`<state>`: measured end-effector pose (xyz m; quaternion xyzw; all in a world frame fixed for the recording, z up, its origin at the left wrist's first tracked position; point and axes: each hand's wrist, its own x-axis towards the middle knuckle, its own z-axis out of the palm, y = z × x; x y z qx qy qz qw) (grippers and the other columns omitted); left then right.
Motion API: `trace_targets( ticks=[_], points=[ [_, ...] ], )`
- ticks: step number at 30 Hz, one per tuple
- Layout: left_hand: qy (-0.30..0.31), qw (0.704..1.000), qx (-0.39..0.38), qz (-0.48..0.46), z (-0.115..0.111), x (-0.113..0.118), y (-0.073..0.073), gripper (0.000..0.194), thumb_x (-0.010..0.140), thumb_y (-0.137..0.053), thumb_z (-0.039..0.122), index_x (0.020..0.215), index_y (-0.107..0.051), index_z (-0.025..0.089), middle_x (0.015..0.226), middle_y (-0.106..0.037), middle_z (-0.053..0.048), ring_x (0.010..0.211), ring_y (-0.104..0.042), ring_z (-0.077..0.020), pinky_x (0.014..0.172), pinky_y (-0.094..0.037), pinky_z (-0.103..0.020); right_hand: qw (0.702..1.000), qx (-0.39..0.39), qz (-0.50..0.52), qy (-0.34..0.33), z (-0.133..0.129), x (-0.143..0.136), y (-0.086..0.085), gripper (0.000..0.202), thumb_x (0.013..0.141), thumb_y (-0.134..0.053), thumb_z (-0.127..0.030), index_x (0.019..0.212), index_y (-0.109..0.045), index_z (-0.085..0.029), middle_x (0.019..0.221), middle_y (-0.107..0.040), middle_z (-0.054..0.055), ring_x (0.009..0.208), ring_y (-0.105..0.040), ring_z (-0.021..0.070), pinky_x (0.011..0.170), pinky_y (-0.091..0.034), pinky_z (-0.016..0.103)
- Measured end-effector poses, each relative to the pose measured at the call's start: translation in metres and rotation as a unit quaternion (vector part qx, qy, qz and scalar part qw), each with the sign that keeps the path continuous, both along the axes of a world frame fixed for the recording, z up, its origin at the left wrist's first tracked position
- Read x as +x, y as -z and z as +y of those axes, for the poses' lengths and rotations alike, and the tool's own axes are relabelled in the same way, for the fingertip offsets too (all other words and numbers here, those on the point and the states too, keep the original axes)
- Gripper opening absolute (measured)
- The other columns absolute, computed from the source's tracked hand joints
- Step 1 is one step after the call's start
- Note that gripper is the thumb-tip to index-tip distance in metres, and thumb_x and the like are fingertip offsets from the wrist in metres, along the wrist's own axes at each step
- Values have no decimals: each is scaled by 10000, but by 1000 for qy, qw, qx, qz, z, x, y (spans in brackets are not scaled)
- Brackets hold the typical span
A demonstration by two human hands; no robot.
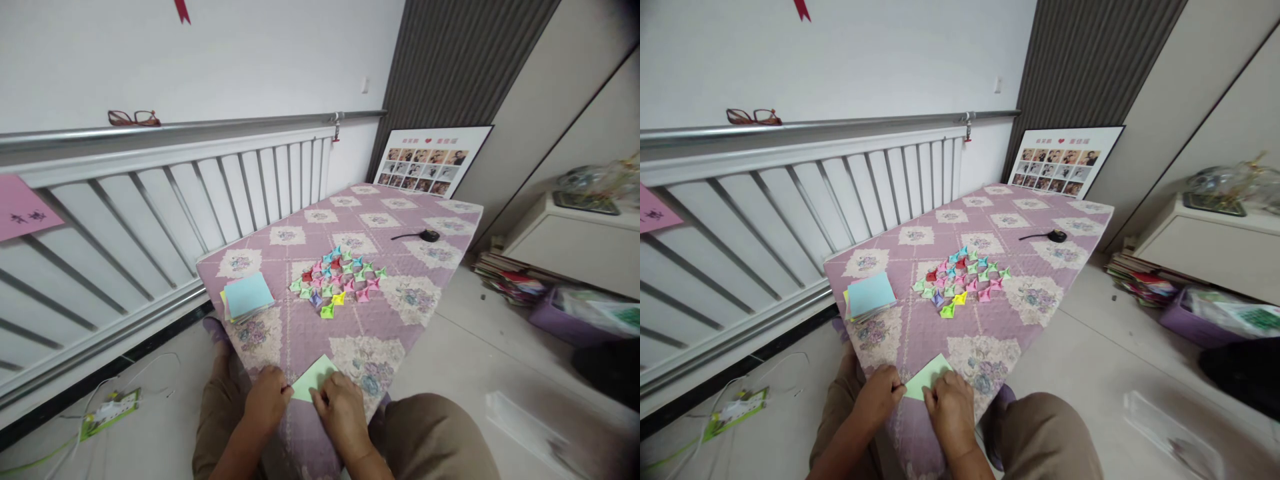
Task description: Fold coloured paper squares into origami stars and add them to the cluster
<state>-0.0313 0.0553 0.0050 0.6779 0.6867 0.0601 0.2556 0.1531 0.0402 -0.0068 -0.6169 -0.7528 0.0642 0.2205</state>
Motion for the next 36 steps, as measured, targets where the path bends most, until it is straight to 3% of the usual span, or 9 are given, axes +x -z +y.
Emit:
trace_targets(
  ticks=[5,9,13,18,22,32,36],
  points=[
    [13,1000,1,-5,-2,-3,-8,115,797,-544,161,905,-576,179,964,-589,-40,916,-524,-190,791,-355,-269,1000,-4,8,1,0,0,-2,186,779,-693,-259,638,-578,-220,749,-593,16,760,-530,188,693,-304,305],
    [108,991,67,33,-10,6,-14,196,875,-468,141,1001,-602,208,1073,-579,-53,1026,-487,-223,873,-342,-320,1000,-11,3,3,0,0,-2,181,775,-704,-259,646,-584,-220,752,-595,17,759,-528,192,692,-303,307],
    [192,975,95,59,-22,16,-4,240,931,-438,159,1064,-625,230,1082,-594,-59,1032,-492,-248,886,-364,-357,1000,-3,0,2,0,-1,-1,181,792,-691,-258,648,-589,-218,759,-594,20,771,-529,197,697,-299,313],
    [160,981,90,58,-37,15,20,380,920,-421,88,1235,-568,243,1215,-583,-63,1107,-495,-254,959,-370,-389,1000,6,16,-2,-1,0,0,148,792,-691,-233,688,-588,-214,773,-591,16,775,-526,197,708,-306,311],
    [135,984,98,62,-45,7,30,417,922,-391,73,1259,-563,247,1285,-566,-55,1155,-492,-244,1004,-369,-389,999,14,36,-14,-4,6,5,138,795,-684,-189,715,-574,-213,766,-583,10,775,-527,196,705,-321,301],
    [127,977,140,96,-50,5,25,403,894,-447,39,1200,-605,248,1252,-600,-21,1118,-524,-231,957,-428,-391,995,42,34,-83,-16,4,8,106,837,-637,-152,773,-620,-235,833,-607,0,815,-509,192,770,-324,321],
    [134,973,160,99,-50,3,24,400,883,-463,33,1184,-613,249,1232,-609,-17,1109,-531,-216,955,-432,-369,994,6,32,-108,-17,-3,9,104,788,-705,-173,836,-647,-244,868,-620,0,843,-523,190,791,-350,307]
  ],
)
